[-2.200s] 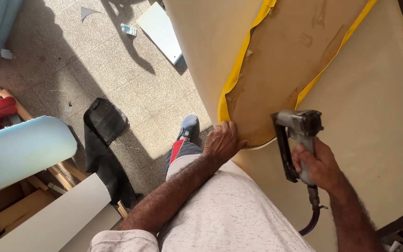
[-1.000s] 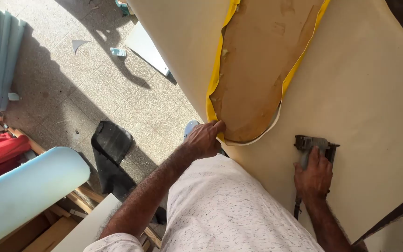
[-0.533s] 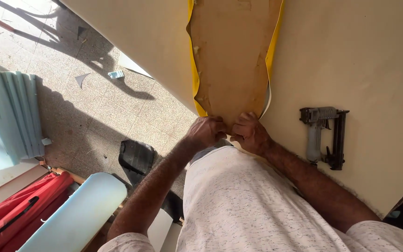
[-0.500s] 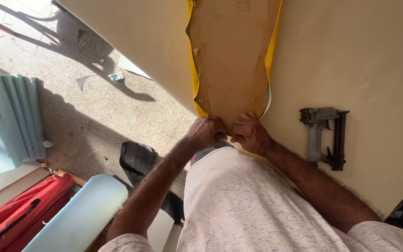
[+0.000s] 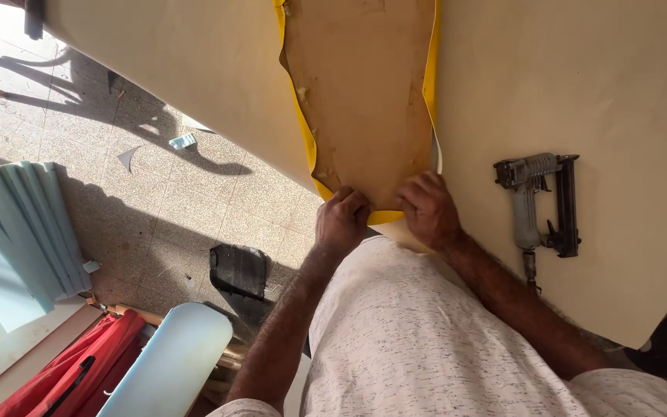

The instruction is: Stretching yellow fabric over a furniture frame and securing it using a pneumatic staple gun.

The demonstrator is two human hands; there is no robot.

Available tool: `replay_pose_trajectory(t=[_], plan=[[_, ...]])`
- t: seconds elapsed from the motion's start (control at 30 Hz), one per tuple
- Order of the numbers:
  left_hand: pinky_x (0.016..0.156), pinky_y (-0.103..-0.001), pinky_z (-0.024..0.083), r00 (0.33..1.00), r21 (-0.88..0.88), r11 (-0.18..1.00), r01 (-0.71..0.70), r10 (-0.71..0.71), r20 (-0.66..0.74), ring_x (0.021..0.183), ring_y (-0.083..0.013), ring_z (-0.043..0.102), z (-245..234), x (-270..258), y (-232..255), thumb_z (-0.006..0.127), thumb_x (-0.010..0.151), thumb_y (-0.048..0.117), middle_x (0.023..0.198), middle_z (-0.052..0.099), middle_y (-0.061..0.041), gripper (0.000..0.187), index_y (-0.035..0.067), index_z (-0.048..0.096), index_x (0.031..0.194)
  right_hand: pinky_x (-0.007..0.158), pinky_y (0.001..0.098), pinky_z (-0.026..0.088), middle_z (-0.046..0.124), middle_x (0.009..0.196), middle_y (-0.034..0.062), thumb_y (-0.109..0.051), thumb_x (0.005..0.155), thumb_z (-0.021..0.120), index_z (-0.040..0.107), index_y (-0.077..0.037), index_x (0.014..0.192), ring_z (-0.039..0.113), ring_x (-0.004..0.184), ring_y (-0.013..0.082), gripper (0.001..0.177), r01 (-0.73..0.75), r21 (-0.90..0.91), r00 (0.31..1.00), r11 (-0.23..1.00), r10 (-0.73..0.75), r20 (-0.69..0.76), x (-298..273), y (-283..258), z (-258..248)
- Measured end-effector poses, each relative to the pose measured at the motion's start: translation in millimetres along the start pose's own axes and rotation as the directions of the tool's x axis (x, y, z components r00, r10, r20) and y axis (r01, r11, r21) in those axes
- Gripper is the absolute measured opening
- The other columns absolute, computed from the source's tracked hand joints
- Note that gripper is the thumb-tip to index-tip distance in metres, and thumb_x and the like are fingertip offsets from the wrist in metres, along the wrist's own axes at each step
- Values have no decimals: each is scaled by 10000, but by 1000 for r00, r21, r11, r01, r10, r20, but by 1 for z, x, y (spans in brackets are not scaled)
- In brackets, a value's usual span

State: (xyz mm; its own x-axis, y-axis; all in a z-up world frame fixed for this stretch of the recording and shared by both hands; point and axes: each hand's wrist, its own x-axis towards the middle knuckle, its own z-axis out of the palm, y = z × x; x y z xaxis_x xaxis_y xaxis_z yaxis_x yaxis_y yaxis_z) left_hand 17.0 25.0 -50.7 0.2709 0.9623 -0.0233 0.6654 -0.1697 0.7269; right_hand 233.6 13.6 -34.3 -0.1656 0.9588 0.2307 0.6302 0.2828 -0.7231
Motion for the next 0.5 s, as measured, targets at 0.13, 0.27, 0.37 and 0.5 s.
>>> replay_pose_trajectory(t=[0.13, 0.27, 0.37, 0.5], plan=[[622, -427, 613, 999, 2, 1000, -31, 31, 18, 737, -289, 723, -10, 2, 11, 738, 880, 160, 825, 616, -11, 71, 181, 687, 836, 939, 497, 433, 526, 1079, 102, -101, 968, 759, 642, -80, 1202, 522, 1028, 326, 263, -156, -408, 961, 900, 42, -274, -52, 35, -77], [536, -486, 504, 994, 6, 994, -108, 108, -6, 713, -338, 651, -6, 0, 6, 670, 930, 190, 834, 593, -51, 118, 156, 629, 825, 1000, 596, 423, 536, 1244, 378, -221, 896, 832, 234, 56, 1547, 529, 1161, 513, 926, -723, -483, 634, 494, 751, -181, -74, 48, -103], [609, -446, 600, 991, 17, 991, -134, 134, -12, 768, -305, 709, -5, -5, 4, 691, 928, 221, 841, 606, -35, 109, 187, 646, 835, 985, 612, 481, 550, 1274, 416, -83, 944, 677, 194, 68, 1591, 588, 1167, 545, 821, -840, -316, 491, 440, 866, -99, -66, 21, -119], [607, -440, 603, 989, -11, 989, -145, 145, 10, 755, -292, 712, -20, 5, 13, 677, 942, 222, 840, 600, -30, 127, 183, 644, 826, 637, 486, 487, 629, 775, 240, -107, 888, 684, 648, 45, 1102, 635, 733, 346, 265, -811, -49, 584, 584, 799, -142, -127, 14, -111]])
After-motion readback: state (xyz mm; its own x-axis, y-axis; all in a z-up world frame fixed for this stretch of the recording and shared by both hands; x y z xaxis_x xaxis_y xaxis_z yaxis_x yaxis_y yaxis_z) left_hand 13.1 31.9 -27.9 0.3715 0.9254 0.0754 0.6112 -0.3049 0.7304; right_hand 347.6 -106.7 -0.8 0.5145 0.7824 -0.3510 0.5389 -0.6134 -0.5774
